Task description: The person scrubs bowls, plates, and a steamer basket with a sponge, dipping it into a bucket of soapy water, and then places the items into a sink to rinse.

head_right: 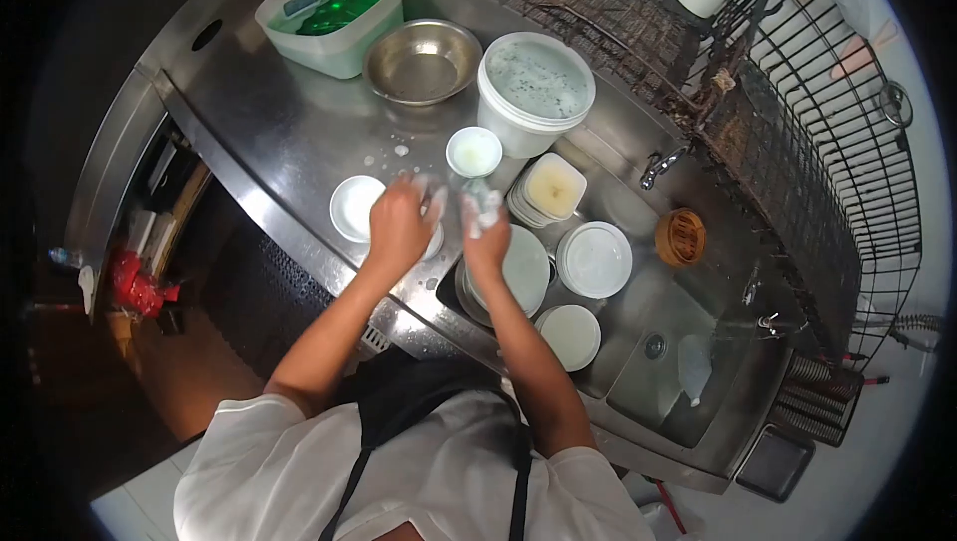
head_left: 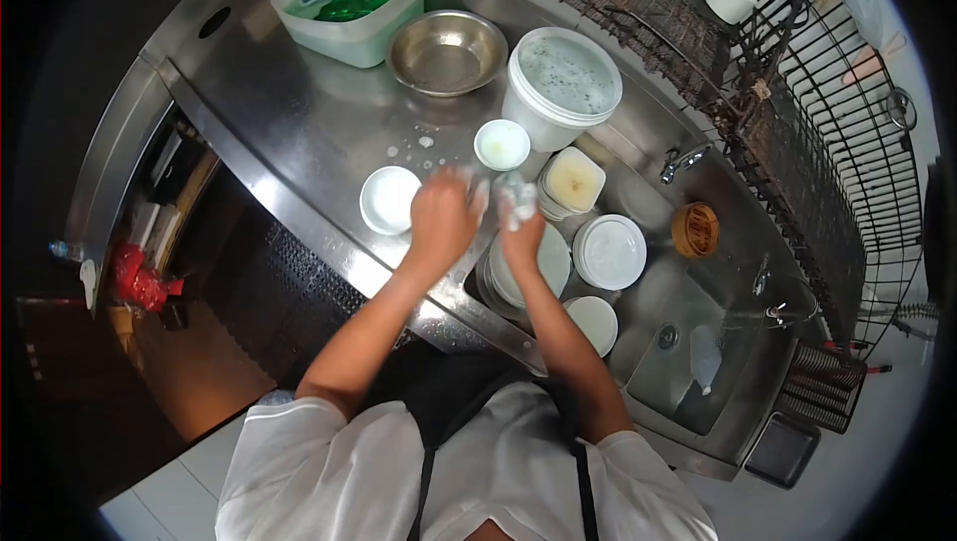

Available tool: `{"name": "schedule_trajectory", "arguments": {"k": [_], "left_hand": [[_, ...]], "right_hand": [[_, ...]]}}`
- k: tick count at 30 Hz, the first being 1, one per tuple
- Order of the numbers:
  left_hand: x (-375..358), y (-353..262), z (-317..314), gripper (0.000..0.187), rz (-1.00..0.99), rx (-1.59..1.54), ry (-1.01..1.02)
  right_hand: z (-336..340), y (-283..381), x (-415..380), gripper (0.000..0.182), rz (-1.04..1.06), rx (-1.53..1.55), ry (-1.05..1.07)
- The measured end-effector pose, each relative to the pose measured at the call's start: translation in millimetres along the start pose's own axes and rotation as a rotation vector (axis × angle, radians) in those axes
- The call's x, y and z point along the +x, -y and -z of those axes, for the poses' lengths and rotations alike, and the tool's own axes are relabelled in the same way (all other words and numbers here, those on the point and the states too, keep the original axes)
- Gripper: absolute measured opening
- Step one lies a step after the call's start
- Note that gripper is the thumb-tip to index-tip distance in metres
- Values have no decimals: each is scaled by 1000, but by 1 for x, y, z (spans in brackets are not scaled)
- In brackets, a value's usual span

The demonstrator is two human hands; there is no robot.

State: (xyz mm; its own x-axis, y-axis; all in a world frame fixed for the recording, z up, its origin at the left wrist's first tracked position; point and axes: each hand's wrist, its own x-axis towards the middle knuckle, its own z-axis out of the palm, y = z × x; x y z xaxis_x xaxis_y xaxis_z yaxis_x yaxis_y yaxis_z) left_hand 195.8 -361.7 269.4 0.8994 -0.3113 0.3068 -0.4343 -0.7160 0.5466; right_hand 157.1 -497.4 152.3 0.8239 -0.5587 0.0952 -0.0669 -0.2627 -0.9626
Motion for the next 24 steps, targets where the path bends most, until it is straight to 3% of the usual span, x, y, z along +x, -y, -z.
{"name": "schedule_trajectory", "arguments": {"k": [2, 4, 6, 8, 13, 17, 20, 24], "left_hand": [[50, 13, -34, 17, -57, 62, 0], [91, 34, -77, 14, -88, 202, 63], [119, 62, -131, 16, -79, 398, 198], [125, 87, -161, 15, -45, 409, 309], [141, 85, -168, 13, 12, 424, 377], [153, 90, -181, 17, 26, 372, 316], [163, 84, -169, 20, -23, 342, 365], [165, 79, -145, 25, -105, 300, 379]], "right_hand": [[22, 1, 38, 32, 36, -104, -136], [43, 13, 92, 35, 355, -370, -282], [60, 73, 133, 41, 405, -488, -221], [67, 84, 180, 45, 442, -763, -111], [62, 58, 251, 58, 448, -1351, 206], [44, 65, 279, 47, 135, -1365, 556], [41, 53, 293, 44, 110, -1254, 582], [58, 44, 305, 44, 99, -777, 402]]}}
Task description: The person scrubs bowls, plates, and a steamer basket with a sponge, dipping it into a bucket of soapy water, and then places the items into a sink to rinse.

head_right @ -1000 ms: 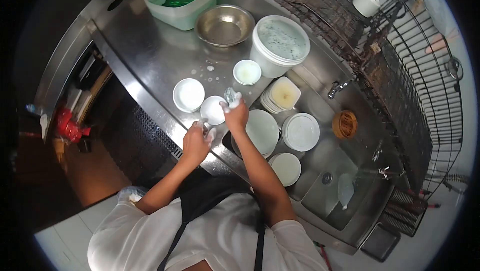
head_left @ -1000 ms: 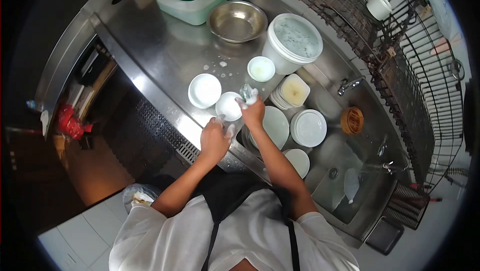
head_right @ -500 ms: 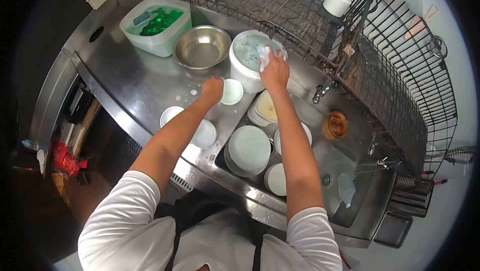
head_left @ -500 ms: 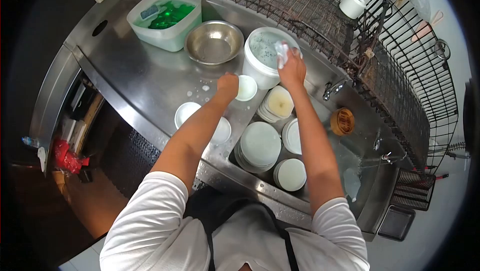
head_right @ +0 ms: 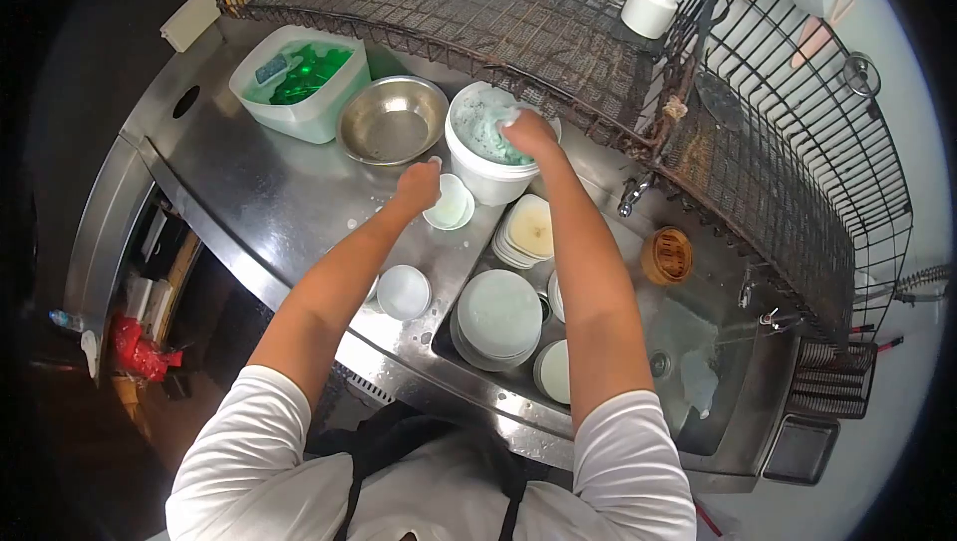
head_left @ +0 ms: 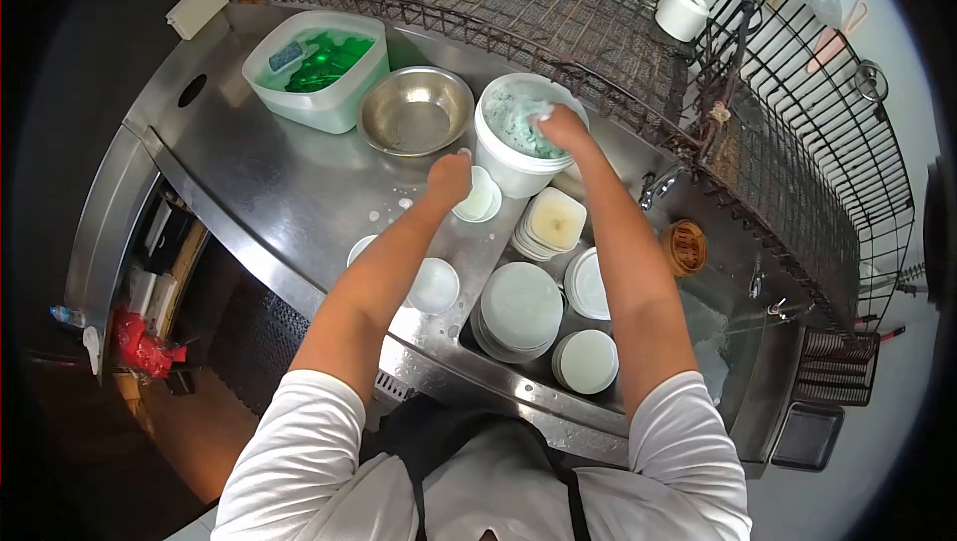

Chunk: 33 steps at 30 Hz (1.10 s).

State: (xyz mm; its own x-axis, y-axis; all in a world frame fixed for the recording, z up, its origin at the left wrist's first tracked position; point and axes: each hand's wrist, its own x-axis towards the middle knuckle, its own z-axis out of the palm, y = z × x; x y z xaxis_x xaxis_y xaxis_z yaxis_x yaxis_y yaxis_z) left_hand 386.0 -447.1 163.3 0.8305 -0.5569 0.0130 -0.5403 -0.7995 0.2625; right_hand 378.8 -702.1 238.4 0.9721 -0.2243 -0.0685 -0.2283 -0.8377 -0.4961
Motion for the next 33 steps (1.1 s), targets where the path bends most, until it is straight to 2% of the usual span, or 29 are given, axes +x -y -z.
{"name": "schedule_trajectory", "arguments": {"k": [2, 4, 6, 7, 9, 11, 12, 14, 15, 16, 17, 18, 19, 21, 23, 26, 27, 31, 33], "left_hand": [[-4, 1, 11, 29, 23, -42, -2], [-10, 0, 23, 32, 49, -76, 8], [-17, -6, 35, 34, 76, -99, 35], [-26, -16, 50, 35, 123, -182, 121], [-45, -44, 79, 37, 220, -340, 301], [-54, -58, 43, 38, -28, -249, 166], [-61, -69, 27, 38, -157, -208, 98], [-94, -124, 22, 37, -478, 217, -245], [-104, -152, 35, 34, -522, 210, -158], [-108, -166, 33, 35, -521, 107, -181], [-112, -180, 30, 35, -521, 4, -201], [-115, -192, 27, 36, -519, -99, -219], [-109, -195, 14, 38, -408, -88, -84], [-87, -182, -36, 45, -233, -524, 260], [-100, -198, -25, 53, -39, -1009, 677], [-134, -227, 10, 52, -103, -1109, 846], [-136, -228, 4, 51, -109, -1141, 912], [-146, -234, -3, 49, 56, -1193, 889], [-150, -236, 2, 46, 101, -1182, 887]], "right_hand": [[-27, -54, 26, 44, -62, 356, -292], [-24, -63, -5, 41, -41, 950, -484], [18, -38, -71, 37, -89, 1427, -391], [32, -27, -105, 34, -117, 1667, -333], [35, -48, -152, 31, -121, 1914, -224], [31, -68, -201, 33, -72, 2070, -133], [23, -72, -223, 34, -127, 2042, -256], [4, -77, -258, 36, -223, 1965, -501], [-9, -84, -274, 40, -237, 1768, -591], [-12, -77, -293, 43, -252, 1568, -672], [-10, -73, -315, 45, -228, 1197, -654], [-8, -71, -331, 45, -101, 947, -701], [-7, -70, -345, 45, 19, 693, -733], [-1, -66, -364, 48, 204, 247, -715], [11, -59, -372, 48, 367, -52, -633], [24, -60, -374, 44, 525, -244, -500], [24, -67, -373, 35, 550, -271, -492], [20, -84, -378, 24, 677, -359, -486], [21, -90, -378, 21, 727, -406, -401]]}}
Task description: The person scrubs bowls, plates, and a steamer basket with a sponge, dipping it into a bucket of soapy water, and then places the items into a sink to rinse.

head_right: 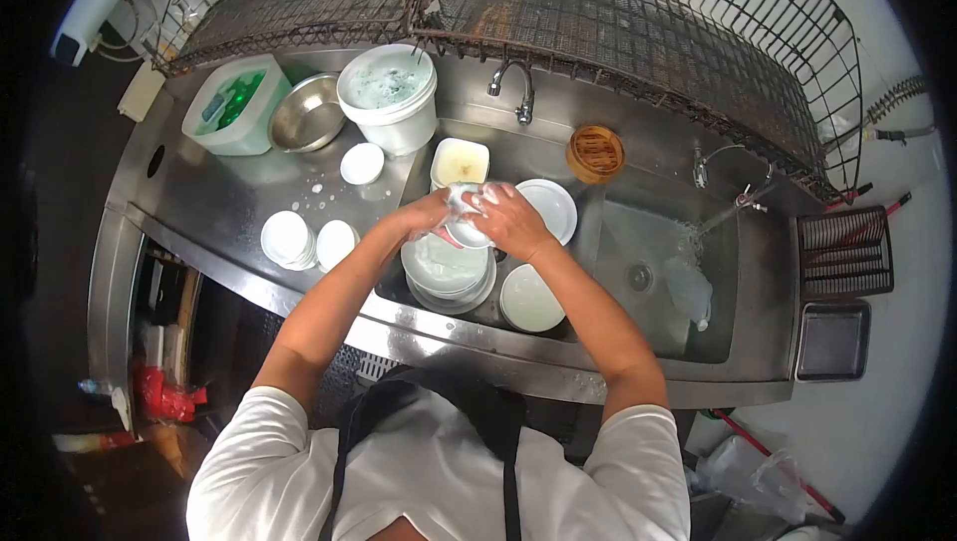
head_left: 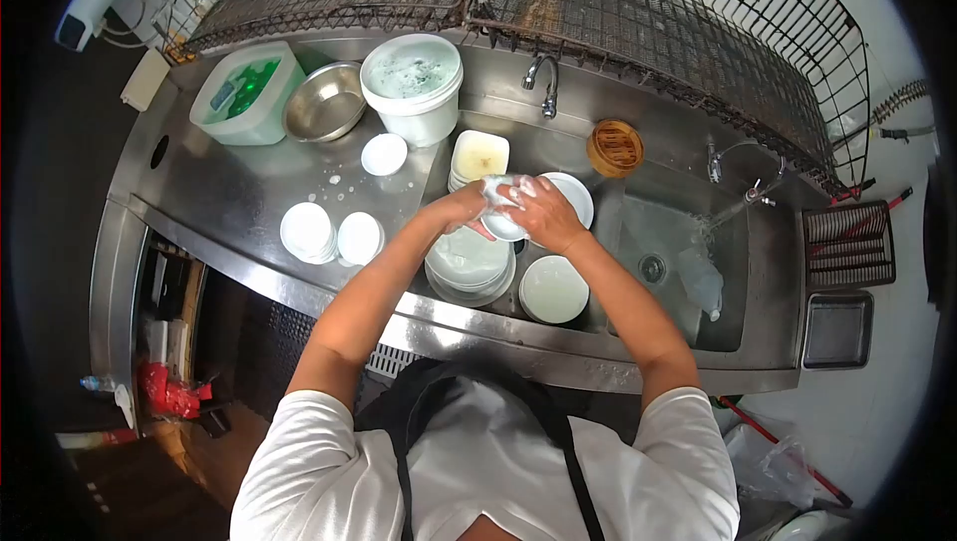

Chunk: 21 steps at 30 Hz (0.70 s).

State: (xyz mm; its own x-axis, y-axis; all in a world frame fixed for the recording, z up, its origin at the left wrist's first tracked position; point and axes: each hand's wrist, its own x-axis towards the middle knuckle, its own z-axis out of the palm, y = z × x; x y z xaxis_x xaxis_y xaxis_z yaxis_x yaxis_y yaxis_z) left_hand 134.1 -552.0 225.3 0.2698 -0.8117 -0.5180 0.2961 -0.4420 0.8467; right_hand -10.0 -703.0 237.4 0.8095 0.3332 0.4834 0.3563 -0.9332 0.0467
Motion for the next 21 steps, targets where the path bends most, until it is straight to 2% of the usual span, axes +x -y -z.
{"name": "schedule_trajectory", "arguments": {"k": [1, 3, 4, 6, 7, 9, 10, 11, 13, 15, 17, 19, 20, 21], "left_hand": [[5, 6, 3, 46, -37, 86, -79], [12, 18, 7, 46, -107, 264, -235], [13, 19, 7, 46, -173, 484, -358], [14, 21, 3, 46, -299, 927, -594], [16, 26, 8, 46, -327, 854, -655], [25, 39, 29, 46, -388, 710, -773], [28, 46, 41, 49, -446, 597, -712], [33, 56, 45, 50, -379, 381, -657], [3, 35, 24, 53, -241, -37, -527], [21, 54, 19, 52, -238, -131, -498], [26, 57, 2, 50, -225, -208, -474], [16, 39, -23, 48, -211, -280, -472], [29, 58, -10, 47, -319, -154, -460], [22, 56, -14, 47, -269, -179, -439]], "right_hand": [[0, -2, 0, 20, 37, -2, 39], [-1, 0, 2, 19, -65, 26, 303], [0, 1, 5, 19, -118, 37, 431], [9, -5, 13, 21, -371, 113, 789], [12, -6, 15, 21, -500, 150, 965], [-3, -26, -22, 23, -545, 115, 734], [-1, -32, -33, 25, -558, 73, 632], [-4, -36, -40, 27, -570, 34, 532], [9, -28, -27, 31, -637, 150, 228], [6, -9, -7, 34, -673, 327, -128], [-9, 8, 9, 37, -619, 408, -164], [-36, 23, 10, 38, -517, 350, 16], [-45, 32, 4, 34, -513, 297, -22], [-45, 29, 1, 33, -480, 215, 57]]}}
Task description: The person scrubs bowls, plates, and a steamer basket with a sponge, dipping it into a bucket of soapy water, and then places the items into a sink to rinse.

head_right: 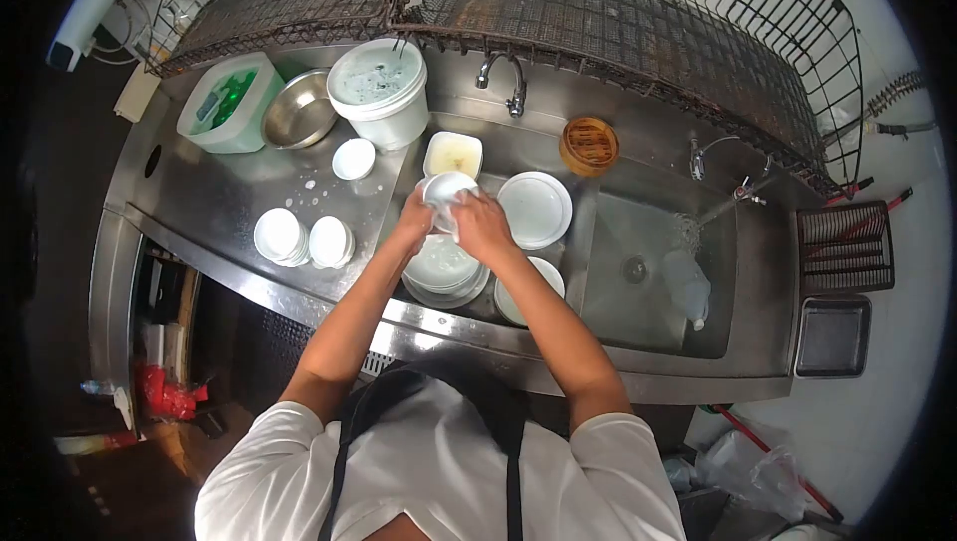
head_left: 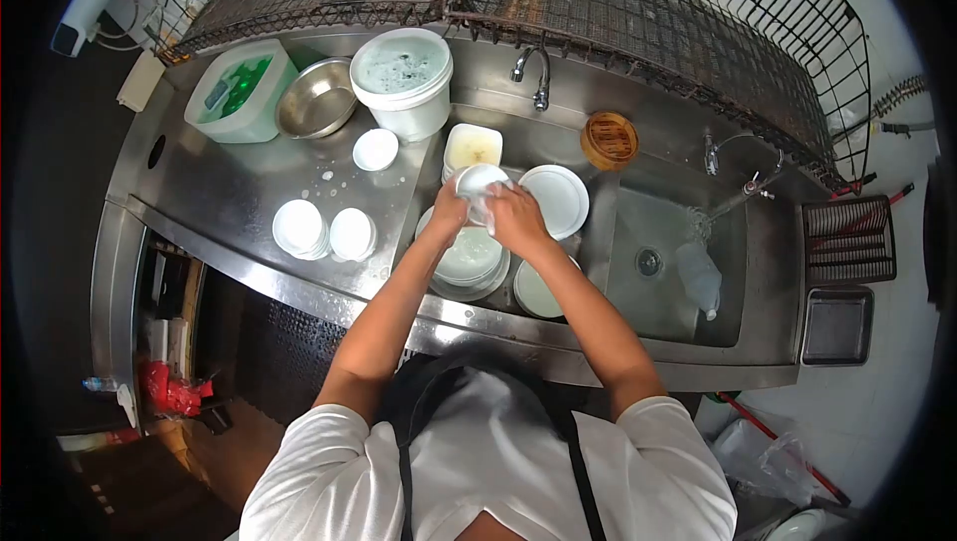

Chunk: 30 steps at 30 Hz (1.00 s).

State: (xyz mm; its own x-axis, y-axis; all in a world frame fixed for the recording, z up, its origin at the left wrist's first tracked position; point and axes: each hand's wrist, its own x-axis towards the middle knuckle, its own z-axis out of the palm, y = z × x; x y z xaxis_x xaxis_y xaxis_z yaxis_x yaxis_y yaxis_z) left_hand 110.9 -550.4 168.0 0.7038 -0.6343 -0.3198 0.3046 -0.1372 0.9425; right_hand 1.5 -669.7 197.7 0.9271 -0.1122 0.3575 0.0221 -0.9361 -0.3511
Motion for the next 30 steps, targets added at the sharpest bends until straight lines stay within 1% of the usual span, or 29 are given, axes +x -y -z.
{"name": "schedule_trajectory", "arguments": {"k": [2, 3, 5, 6, 7, 10, 11, 14, 15, 18, 19, 22, 23, 26, 27, 29, 30], "left_hand": [[-23, -9, -2, 47, 112, -37, 17], [-24, -5, -7, 46, 156, -110, -7], [-25, 2, -16, 46, 111, -136, -22], [-24, -3, -13, 46, 129, -147, -25], [-24, -9, -10, 46, 146, -158, -28], [-27, -8, 11, 45, 184, -184, 19], [-34, -7, 13, 40, 193, -246, 28], [-38, -12, -1, 36, 189, -415, -131], [-31, -9, -1, 36, 193, -410, -191], [-6, 13, 23, 35, -30, -238, -406], [-20, -6, 23, 34, 7, -298, -471], [-23, 2, 39, 33, 112, -226, -495], [-23, 7, 45, 31, 100, -146, -473], [-28, 13, 52, 29, 122, -270, -232], [-29, 13, 51, 27, 162, -173, -208], [-35, -1, 41, 27, 114, -289, -97], [-39, -8, 35, 26, 92, -344, -40]], "right_hand": [[4, -9, -2, 30, 59, -195, 126], [1, -7, 1, 27, 5, -137, 61], [-10, 1, 9, 21, -108, -25, -64], [-13, 3, 13, 19, -156, 27, -125], [-16, 8, 13, 20, -162, 129, -119], [-6, 8, 18, 20, 42, -2, 211], [3, 10, 23, 17, 100, -117, 220], [-19, 18, 33, 13, 8, -120, -8], [-19, 28, 34, 12, -27, 39, -14], [-18, 43, 38, 22, -9, 130, 214], [-8, 45, 41, 18, 154, 103, 259], [9, 32, 50, 19, 420, -29, 183], [15, 29, 52, 17, 473, 24, 11], [14, 41, 63, 12, 278, 416, -215], [-12, 36, 64, 12, 51, 832, -237], [-62, 9, 61, 19, -483, 1598, -112], [-75, 4, 59, 23, -783, 1960, -33]]}}
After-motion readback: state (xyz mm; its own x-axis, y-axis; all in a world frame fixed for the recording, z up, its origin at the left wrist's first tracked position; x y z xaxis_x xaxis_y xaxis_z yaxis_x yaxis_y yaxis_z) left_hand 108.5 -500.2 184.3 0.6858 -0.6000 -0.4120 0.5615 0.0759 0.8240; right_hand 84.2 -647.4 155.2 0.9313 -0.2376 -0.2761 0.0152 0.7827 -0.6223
